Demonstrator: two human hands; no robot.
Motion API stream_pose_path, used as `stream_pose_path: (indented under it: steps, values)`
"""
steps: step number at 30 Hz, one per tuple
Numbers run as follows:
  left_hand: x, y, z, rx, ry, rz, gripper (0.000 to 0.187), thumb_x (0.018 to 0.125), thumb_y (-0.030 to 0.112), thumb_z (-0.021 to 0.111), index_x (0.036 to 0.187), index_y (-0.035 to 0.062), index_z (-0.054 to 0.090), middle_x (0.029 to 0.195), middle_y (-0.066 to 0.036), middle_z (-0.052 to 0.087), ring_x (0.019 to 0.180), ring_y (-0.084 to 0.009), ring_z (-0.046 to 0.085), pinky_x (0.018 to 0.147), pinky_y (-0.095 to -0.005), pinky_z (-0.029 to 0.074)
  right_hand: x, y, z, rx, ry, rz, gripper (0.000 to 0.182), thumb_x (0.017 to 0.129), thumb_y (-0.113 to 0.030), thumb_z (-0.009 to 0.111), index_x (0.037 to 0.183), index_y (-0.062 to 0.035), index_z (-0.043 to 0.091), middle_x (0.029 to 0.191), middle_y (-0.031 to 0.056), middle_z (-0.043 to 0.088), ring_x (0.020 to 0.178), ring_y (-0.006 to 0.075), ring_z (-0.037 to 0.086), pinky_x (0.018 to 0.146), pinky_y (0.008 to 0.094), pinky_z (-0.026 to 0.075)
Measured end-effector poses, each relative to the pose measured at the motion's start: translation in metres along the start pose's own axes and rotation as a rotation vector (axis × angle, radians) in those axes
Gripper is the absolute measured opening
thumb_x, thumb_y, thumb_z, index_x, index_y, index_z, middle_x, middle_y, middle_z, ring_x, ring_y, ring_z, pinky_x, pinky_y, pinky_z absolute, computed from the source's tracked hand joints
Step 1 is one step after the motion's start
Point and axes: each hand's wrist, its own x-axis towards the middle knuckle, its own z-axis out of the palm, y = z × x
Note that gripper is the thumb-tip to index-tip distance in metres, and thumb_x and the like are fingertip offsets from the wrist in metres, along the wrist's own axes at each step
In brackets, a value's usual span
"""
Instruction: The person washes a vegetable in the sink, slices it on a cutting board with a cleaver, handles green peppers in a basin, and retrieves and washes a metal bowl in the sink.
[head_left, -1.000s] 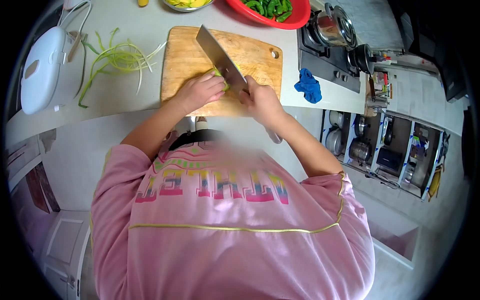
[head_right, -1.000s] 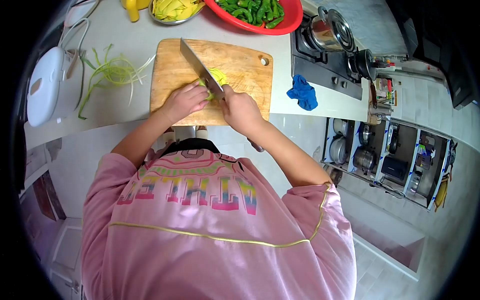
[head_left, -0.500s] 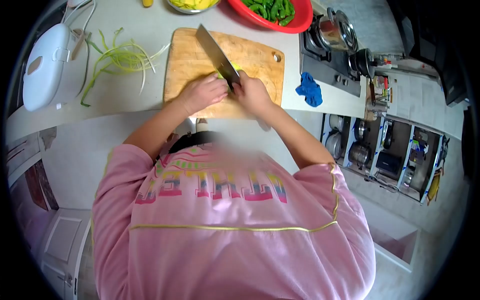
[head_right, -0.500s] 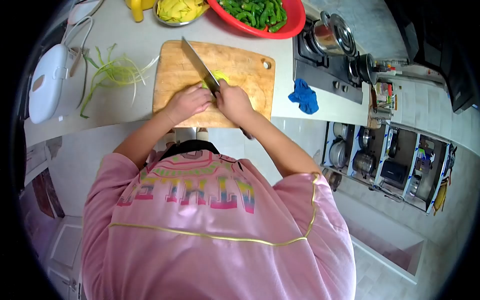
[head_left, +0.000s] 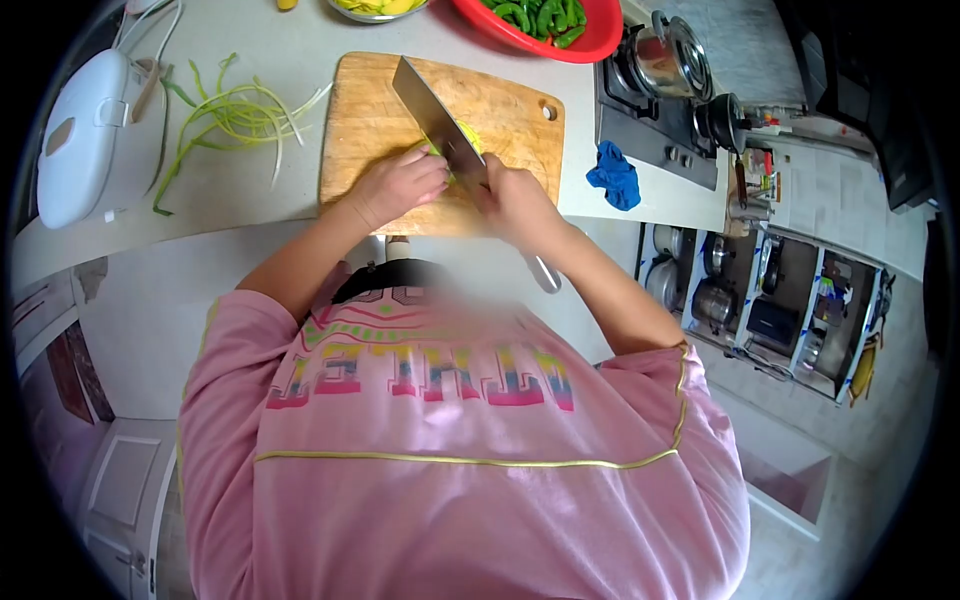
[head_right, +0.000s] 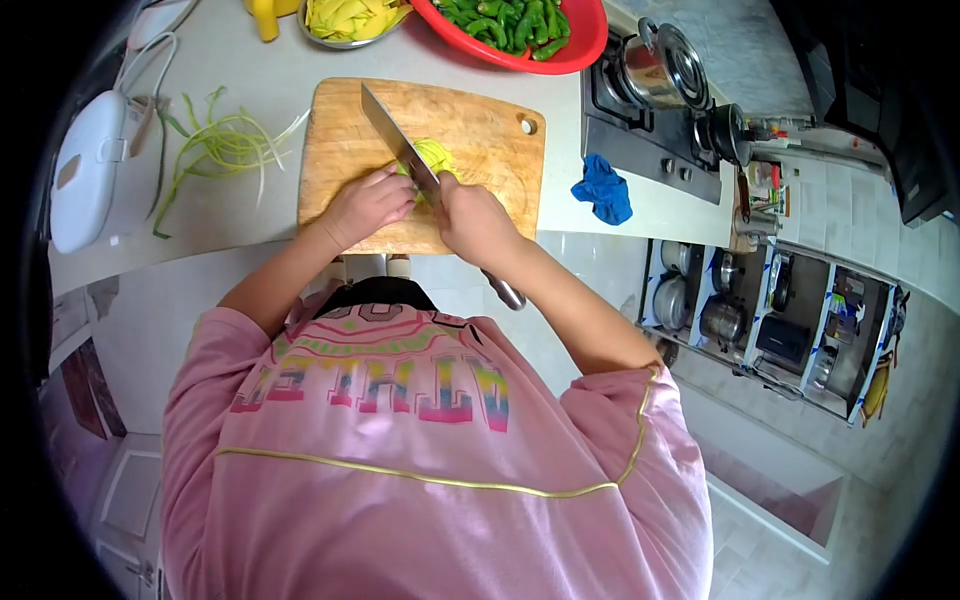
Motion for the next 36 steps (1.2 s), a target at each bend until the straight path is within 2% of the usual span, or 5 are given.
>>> stream_pose_path:
  steps: [6, 17, 20, 29, 36]
  values:
    - [-0.007, -0.006, 0.003, -0.003, -0.100, -0.012, 0.020, 0.071, 0.014, 0.067, 0.089, 0.0099, 0.058, 0.095, -0.003, 0.056, 0.094, -0.0182, 0.056, 0.091, -0.0292, 0.047, 0.036, -0.001, 0.037, -0.043, 0.049, 0.004, 0.023, 0.074, -0.008, 0.058, 0.089, 0.0051, 0.046, 0.067, 0.0249, 0.059, 0.066, 0.0403, 0.061, 0.059, 0.0468, 0.049]
    - [-0.006, 0.002, -0.004, -0.058, -0.025, 0.009, 0.020, 0.073, 0.014, 0.069, 0.089, 0.0071, 0.060, 0.092, -0.004, 0.058, 0.091, -0.0204, 0.056, 0.089, -0.0322, 0.047, 0.006, 0.003, 0.001, 0.070, 0.141, 0.057, 0.022, 0.081, -0.012, 0.056, 0.097, 0.0017, 0.049, 0.065, 0.0240, 0.058, 0.063, 0.0414, 0.058, 0.059, 0.0484, 0.047]
    - [-0.007, 0.003, -0.003, 0.007, 0.009, 0.010, 0.020, 0.073, 0.014, 0.070, 0.090, 0.0083, 0.061, 0.095, -0.004, 0.059, 0.093, -0.0201, 0.057, 0.087, -0.0309, 0.049, -0.004, 0.003, -0.006, 0.039, 0.125, 0.050, 0.025, 0.081, -0.012, 0.060, 0.099, 0.0029, 0.051, 0.062, 0.0222, 0.056, 0.059, 0.0386, 0.058, 0.054, 0.0424, 0.045]
    - [-0.007, 0.002, -0.002, -0.013, 0.002, -0.006, 0.019, 0.073, 0.013, 0.070, 0.090, 0.0089, 0.063, 0.097, -0.003, 0.060, 0.091, -0.0192, 0.059, 0.086, -0.0294, 0.050, -0.011, -0.009, -0.004, -0.064, -0.041, 0.080, 0.021, 0.081, -0.008, 0.055, 0.096, 0.0042, 0.047, 0.063, 0.0255, 0.058, 0.063, 0.0416, 0.059, 0.059, 0.0487, 0.048]
    - [-0.010, -0.003, 0.001, -0.067, -0.010, -0.021, 0.024, 0.071, 0.013, 0.070, 0.092, 0.0081, 0.062, 0.095, -0.002, 0.060, 0.090, -0.0194, 0.059, 0.086, -0.0291, 0.049, 0.029, 0.009, 0.042, -0.042, 0.072, -0.001, 0.021, 0.080, -0.010, 0.056, 0.095, 0.0029, 0.048, 0.062, 0.0252, 0.057, 0.061, 0.0416, 0.059, 0.057, 0.0489, 0.048]
